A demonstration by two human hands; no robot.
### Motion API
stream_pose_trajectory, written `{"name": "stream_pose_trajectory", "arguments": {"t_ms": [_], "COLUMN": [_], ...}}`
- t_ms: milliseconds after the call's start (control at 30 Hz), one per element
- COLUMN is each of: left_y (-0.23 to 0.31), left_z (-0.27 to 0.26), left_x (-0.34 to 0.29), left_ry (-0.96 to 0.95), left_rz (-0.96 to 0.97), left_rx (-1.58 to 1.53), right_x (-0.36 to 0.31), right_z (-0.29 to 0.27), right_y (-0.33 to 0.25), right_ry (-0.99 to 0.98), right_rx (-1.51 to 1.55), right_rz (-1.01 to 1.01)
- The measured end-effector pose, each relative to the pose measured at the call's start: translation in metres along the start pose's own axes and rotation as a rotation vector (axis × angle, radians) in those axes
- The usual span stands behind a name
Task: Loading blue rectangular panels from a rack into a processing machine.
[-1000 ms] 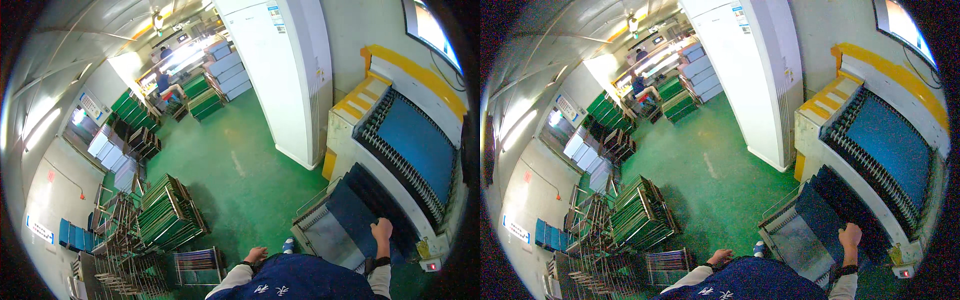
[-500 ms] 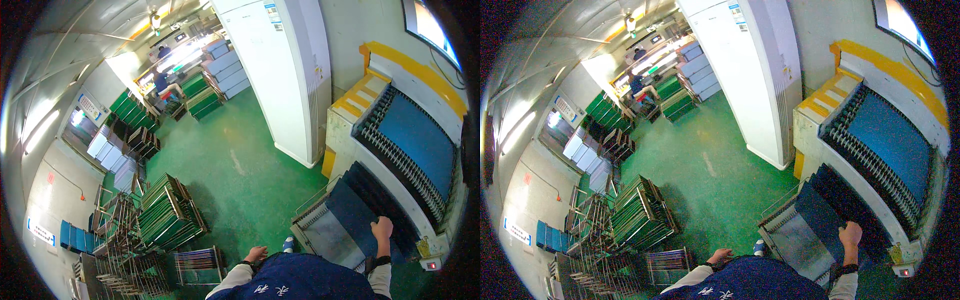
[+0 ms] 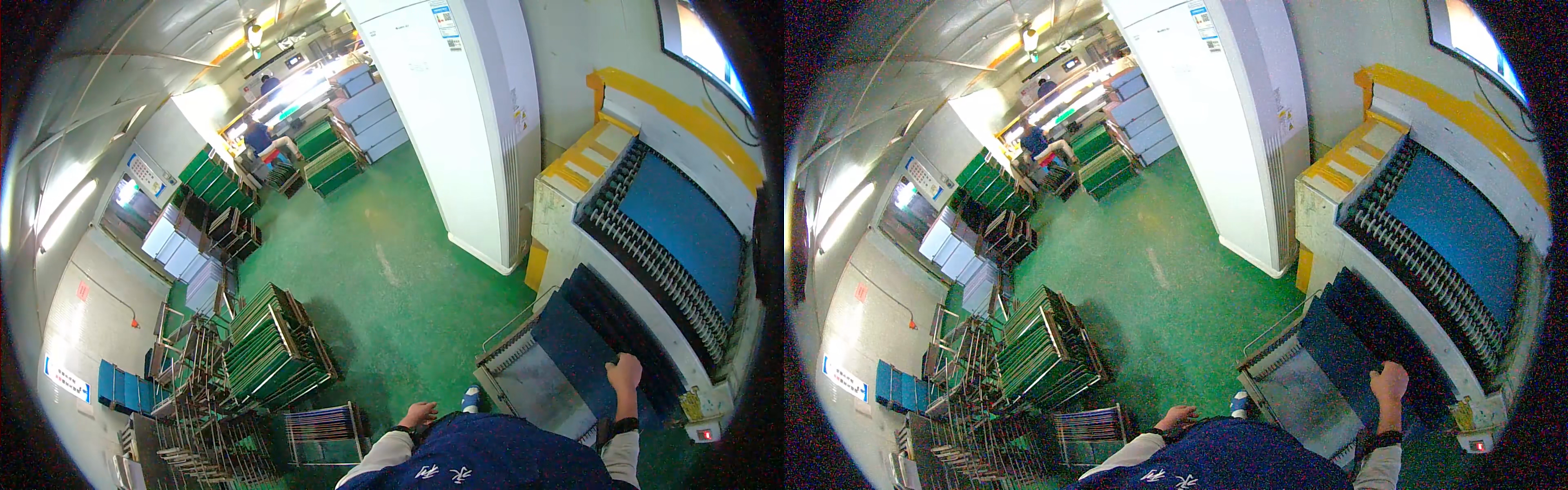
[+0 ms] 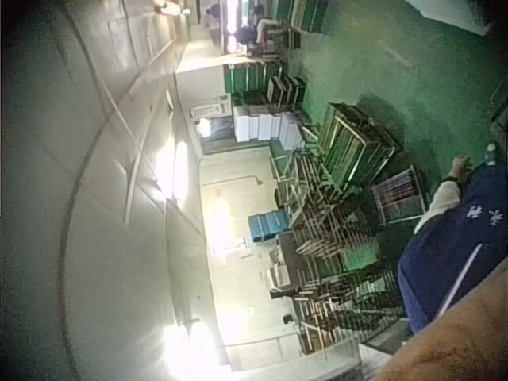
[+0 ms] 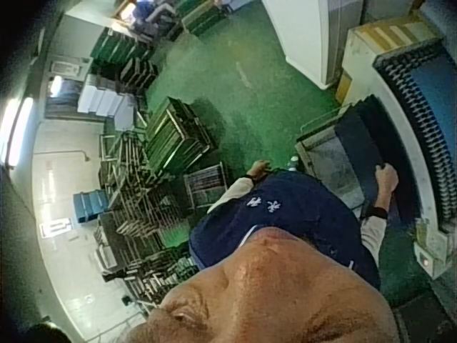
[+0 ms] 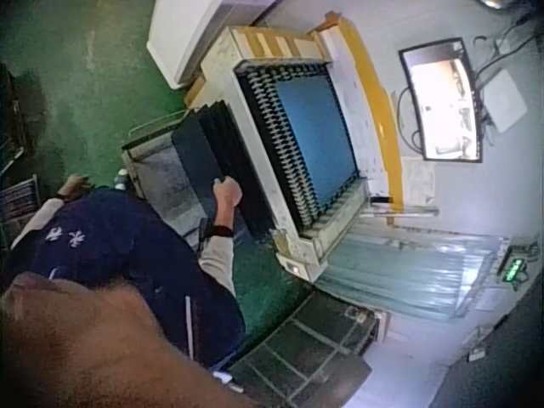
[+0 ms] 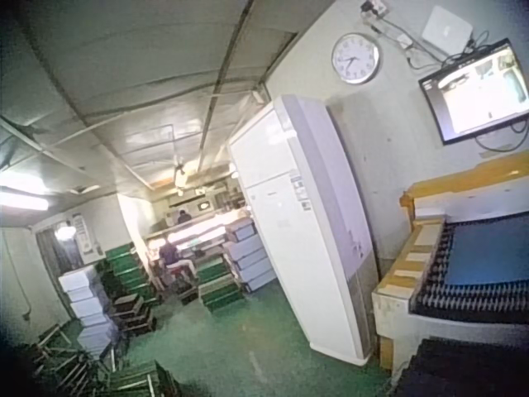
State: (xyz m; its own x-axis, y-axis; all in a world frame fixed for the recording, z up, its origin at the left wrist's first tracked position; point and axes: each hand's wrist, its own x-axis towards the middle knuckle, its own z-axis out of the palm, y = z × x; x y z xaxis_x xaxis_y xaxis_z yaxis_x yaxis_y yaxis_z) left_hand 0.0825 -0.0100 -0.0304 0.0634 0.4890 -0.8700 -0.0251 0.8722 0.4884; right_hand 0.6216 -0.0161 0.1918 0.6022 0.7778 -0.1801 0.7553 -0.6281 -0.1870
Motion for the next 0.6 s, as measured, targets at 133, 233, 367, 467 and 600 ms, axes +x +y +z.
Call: {"name": "stream_pose_trajectory", "arguments": {"t_ms": [133,233,367,467,600], "left_y": [0.0023,0.0012,0.0028,0.0004,-0.0018], "left_z": [0.0031,0.0009,0.0025,0.0011,-0.0001], "left_x": [-0.0016,-0.0012,-0.0024,0.0000,0.0022], "left_ry": [0.032,0.018,0.026,0.036,0.026], "left_rz": [-0.018,-0.021,-0.023,-0.022,-0.015], "left_rx": [0.035,0.005,0.032,0.039,0.006], "right_x": [-0.0025,-0.0035,-0.0039,-0.0044,-0.0028], "right_z": [0.0006,-0.0001,0.0013,0.0024,0.0065], "right_y": [-0.0004,-0.0019,-0.0002,0.0000,0.0035], "right_ry": [0.039,0.053,0.051,0.083,0.114], "right_rx": [0.015,0.020,0.010,0.009,0.006], "right_rz": [-0.001,-0.005,-0.004,-0.033,-0.058]}}
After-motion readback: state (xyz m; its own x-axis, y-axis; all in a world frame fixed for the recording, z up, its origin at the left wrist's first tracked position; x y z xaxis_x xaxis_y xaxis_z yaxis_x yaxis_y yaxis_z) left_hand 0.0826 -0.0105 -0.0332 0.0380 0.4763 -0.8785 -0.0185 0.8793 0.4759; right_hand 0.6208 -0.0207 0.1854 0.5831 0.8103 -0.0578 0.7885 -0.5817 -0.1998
